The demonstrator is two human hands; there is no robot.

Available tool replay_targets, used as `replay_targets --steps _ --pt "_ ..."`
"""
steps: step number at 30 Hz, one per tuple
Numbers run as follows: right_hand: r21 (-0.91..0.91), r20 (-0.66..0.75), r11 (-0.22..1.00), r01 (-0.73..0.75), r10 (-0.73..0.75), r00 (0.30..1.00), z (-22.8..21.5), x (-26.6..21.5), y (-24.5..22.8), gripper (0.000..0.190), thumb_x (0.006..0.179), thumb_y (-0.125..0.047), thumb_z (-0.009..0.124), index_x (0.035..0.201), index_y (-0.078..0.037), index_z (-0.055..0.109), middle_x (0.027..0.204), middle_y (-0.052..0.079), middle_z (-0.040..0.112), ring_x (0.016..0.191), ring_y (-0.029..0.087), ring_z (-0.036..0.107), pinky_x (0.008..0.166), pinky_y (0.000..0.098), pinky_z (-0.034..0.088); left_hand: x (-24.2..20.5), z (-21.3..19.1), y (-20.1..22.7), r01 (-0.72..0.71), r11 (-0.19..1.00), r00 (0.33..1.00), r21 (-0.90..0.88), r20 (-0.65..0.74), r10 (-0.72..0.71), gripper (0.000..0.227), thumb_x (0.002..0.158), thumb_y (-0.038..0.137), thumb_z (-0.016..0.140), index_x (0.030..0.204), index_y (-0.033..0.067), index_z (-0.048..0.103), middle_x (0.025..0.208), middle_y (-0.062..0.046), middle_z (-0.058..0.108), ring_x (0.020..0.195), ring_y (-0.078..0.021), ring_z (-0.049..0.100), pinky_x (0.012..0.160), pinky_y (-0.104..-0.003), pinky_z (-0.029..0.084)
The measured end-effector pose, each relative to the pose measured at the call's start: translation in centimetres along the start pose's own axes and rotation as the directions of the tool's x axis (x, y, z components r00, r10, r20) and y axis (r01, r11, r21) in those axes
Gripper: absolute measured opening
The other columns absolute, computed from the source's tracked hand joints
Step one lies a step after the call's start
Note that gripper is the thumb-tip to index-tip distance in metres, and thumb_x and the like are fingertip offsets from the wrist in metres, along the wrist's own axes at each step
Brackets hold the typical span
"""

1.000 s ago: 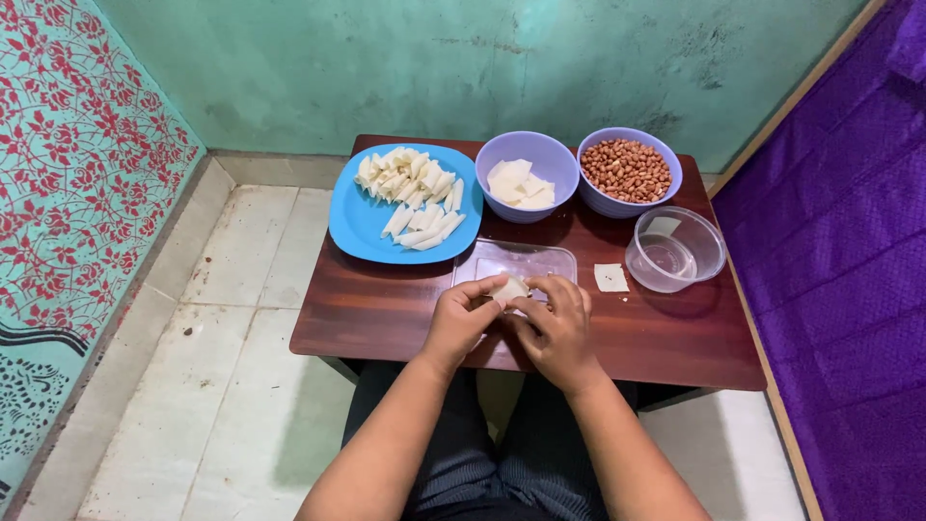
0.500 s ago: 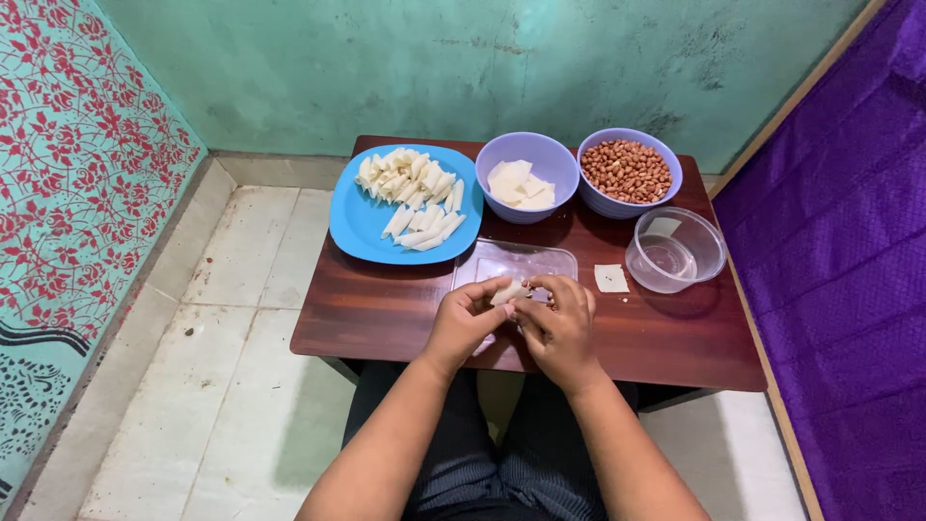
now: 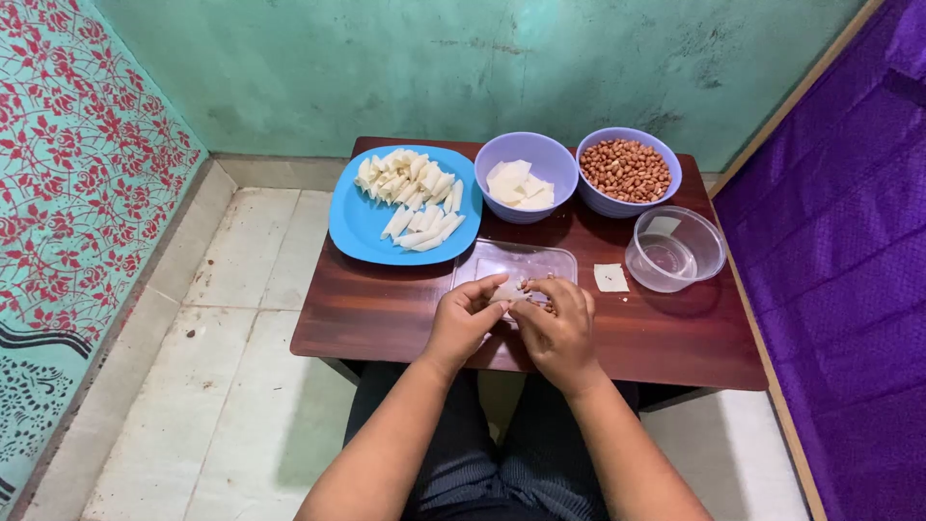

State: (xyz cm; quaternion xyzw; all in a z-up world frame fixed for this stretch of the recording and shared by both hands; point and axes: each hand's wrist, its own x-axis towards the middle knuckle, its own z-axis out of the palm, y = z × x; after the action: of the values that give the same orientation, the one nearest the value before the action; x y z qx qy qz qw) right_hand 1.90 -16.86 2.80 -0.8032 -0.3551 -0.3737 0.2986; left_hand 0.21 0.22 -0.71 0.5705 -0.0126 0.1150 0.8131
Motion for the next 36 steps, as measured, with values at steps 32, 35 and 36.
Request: replay_targets --steps 32,35,36 --pt "0.067 0.063 0.988 -0.14 0.136 0.989 0.3 -0.1 0.7 0.024 0.096 -0.039 0.07 0.114 -0.023 0.071 0.115 0.001 0.069 0.116 0.028 0.063 0.099 0.0417 0.041 -0.7 1.0 2.7 0.065 0.989 0.997 0.131 0.038 -0.071 0.032 0.083 0.002 0.077 0.115 -0.0021 0.076 0.09 -0.011 0.077 0.083 -0.0094 0.066 0.075 -0.027 0.06" --pt "0.091 0.083 0.986 -0.141 0.134 0.987 0.4 -0.3 1.0 0.029 0.094 -0.041 0.073 0.116 -0.024 0.072 0.115 0.001 0.069 0.116 0.028 0.063 0.099 0.0417 0.041 -0.7 1.3 3.4 0.065 0.988 0.998 0.137 0.011 -0.067 0.028 0.085 0.004 0.075 0.112 -0.0016 0.076 0.084 -0.01 0.076 0.079 -0.0094 0.066 0.073 -0.027 0.059" --pt "0.094 0.089 0.986 -0.14 0.132 0.987 0.5 -0.4 1.1 0.028 0.093 -0.041 0.074 0.115 -0.024 0.073 0.114 0.001 0.069 0.115 0.028 0.063 0.099 0.0414 0.04 -0.7 1.4 3.6 0.064 0.986 0.998 0.154 -0.005 -0.064 0.026 0.086 0.005 0.074 0.111 -0.0013 0.076 0.079 -0.009 0.075 0.076 -0.0093 0.065 0.071 -0.026 0.059"
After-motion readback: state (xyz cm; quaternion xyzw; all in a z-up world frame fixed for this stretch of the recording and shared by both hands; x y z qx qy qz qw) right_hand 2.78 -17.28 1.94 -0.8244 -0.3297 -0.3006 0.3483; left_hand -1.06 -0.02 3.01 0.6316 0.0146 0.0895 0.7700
